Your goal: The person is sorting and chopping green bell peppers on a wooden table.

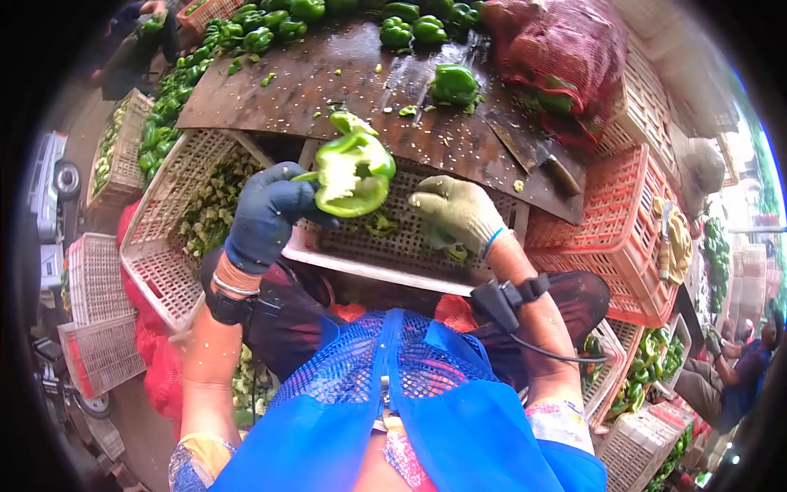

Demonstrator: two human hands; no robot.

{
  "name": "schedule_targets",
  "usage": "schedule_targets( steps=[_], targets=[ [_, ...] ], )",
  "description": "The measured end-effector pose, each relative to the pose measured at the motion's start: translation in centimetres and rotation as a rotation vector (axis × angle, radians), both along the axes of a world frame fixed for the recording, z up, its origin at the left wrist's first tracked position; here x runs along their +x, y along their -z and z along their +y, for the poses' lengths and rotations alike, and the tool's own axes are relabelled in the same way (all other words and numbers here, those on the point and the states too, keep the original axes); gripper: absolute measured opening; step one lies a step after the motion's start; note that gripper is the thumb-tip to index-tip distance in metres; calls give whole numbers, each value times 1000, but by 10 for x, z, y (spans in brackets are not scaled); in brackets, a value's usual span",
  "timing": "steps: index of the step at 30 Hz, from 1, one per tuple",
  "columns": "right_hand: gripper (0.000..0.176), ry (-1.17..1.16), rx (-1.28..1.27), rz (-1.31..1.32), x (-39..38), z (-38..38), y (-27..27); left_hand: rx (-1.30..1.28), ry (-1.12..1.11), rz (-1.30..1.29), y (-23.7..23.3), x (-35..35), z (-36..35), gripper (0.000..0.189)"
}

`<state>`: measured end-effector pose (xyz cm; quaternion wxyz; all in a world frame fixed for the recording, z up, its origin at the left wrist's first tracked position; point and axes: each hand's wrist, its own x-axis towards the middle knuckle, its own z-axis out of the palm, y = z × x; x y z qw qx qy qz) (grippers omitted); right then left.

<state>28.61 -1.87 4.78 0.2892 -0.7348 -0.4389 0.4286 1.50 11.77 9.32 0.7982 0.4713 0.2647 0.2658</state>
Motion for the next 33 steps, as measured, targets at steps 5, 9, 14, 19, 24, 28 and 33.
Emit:
schedule_targets(
  steps=[5, 9, 14, 19, 24, 28, 33],
  targets=[
    [72, 34, 396, 1003, -39, 11, -25, 136, 276, 166, 4, 7, -6, 17],
    [40, 68, 326, 640, -50, 16, -28, 631, 141, 356, 15, 15, -6, 36],
    [30, 189, 240, 533, -70, 21, -29, 1042, 284, 850, -4, 33, -28, 50],
    [30, 305, 175, 634, -74, 23, -17, 1046, 163, 833, 18, 32, -36, 44],
    [23, 620, 211, 1138, -95, 16, 19, 1201, -225, 717, 44, 36, -27, 36],
    [24, 646, 230, 1059, -110, -1, 20, 1034, -434, 674, 59, 33, 1, 31],
    [41, 132, 132, 122, -44, 3, 3, 1101, -439, 1159, 13, -74, 79, 48]
  ],
)
